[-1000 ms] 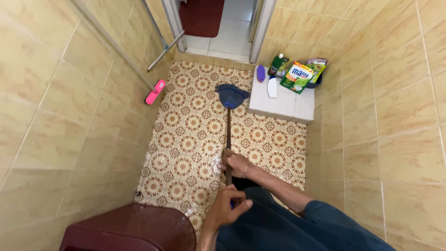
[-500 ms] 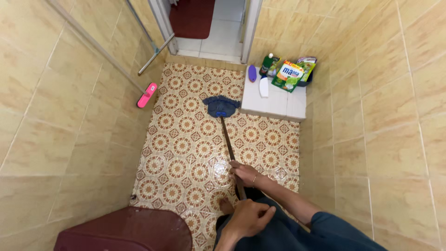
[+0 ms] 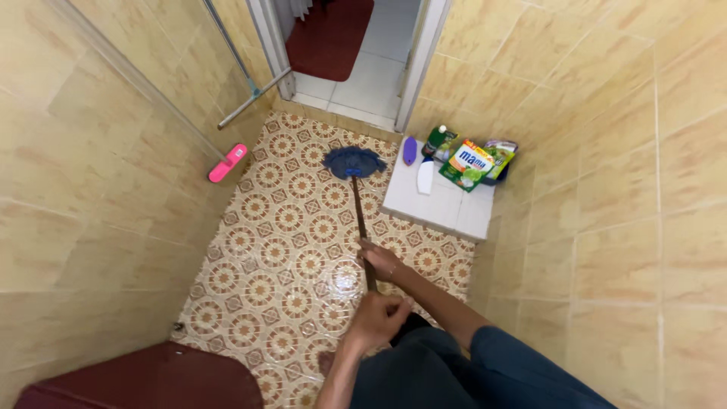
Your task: The person mops the tiled bathroom floor using a mop, frequently moving it across different sections of the floor and around objects like a water tank and cleaning supplies.
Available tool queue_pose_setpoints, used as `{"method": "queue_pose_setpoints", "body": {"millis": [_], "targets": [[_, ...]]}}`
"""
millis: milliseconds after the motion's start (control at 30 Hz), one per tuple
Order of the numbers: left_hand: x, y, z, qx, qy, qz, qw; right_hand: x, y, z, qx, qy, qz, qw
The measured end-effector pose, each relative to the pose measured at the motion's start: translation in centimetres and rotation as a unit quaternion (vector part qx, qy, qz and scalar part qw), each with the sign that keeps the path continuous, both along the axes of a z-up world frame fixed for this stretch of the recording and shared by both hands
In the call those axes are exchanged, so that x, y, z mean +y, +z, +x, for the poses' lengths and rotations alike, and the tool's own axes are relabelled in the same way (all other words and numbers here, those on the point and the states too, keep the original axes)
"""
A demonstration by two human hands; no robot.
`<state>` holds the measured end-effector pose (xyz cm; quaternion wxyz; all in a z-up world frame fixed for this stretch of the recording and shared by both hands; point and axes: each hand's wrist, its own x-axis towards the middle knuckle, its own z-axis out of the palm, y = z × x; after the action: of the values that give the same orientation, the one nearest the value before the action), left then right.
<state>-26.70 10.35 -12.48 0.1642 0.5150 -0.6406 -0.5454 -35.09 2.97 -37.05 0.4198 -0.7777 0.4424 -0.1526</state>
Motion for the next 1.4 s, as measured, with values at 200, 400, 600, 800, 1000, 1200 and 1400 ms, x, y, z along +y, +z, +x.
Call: {"method": "queue_pose_setpoints", "body": {"millis": [200,400,600,800,1000,1200,1400], "targets": [[-3.7,-4.1,-3.6,-0.008,0.061,0.016,0.998,-5.7,-3.6,-2.8,-0.010,-0.014,-0.029,0.999],[-4.6,-6.6,-4.1,0.019,0.152,-0.035,0.988,-8.4,-6.3,-2.4,0.024,0.008,-0.010,1.000],[-2.5,-6.9,-5.1,0.016,0.195,-0.037,0.980,-7.6,-5.5,-2.8,-0.059,0.027,-0.086,0.994],[1.1,-3.8,-4.4,-0.019,0.214,-0.064,0.974,-3.6,-1.8,-1.9,0.026,0.051,0.038,0.998],[6.9,-0.1,-3.0,-0.059,0.214,-0.075,0.972,2.5,2.5,0.6,0.079,0.060,0.005,0.995],[13.5,5.9,-0.8,-0.117,0.219,-0.062,0.967,9.7,7.7,3.6,0.066,0.106,-0.055,0.991],[18.2,9.0,2.2,-0.052,0.241,0.022,0.969,14.7,13.3,5.8,0.118,0.214,0.000,0.970]]}}
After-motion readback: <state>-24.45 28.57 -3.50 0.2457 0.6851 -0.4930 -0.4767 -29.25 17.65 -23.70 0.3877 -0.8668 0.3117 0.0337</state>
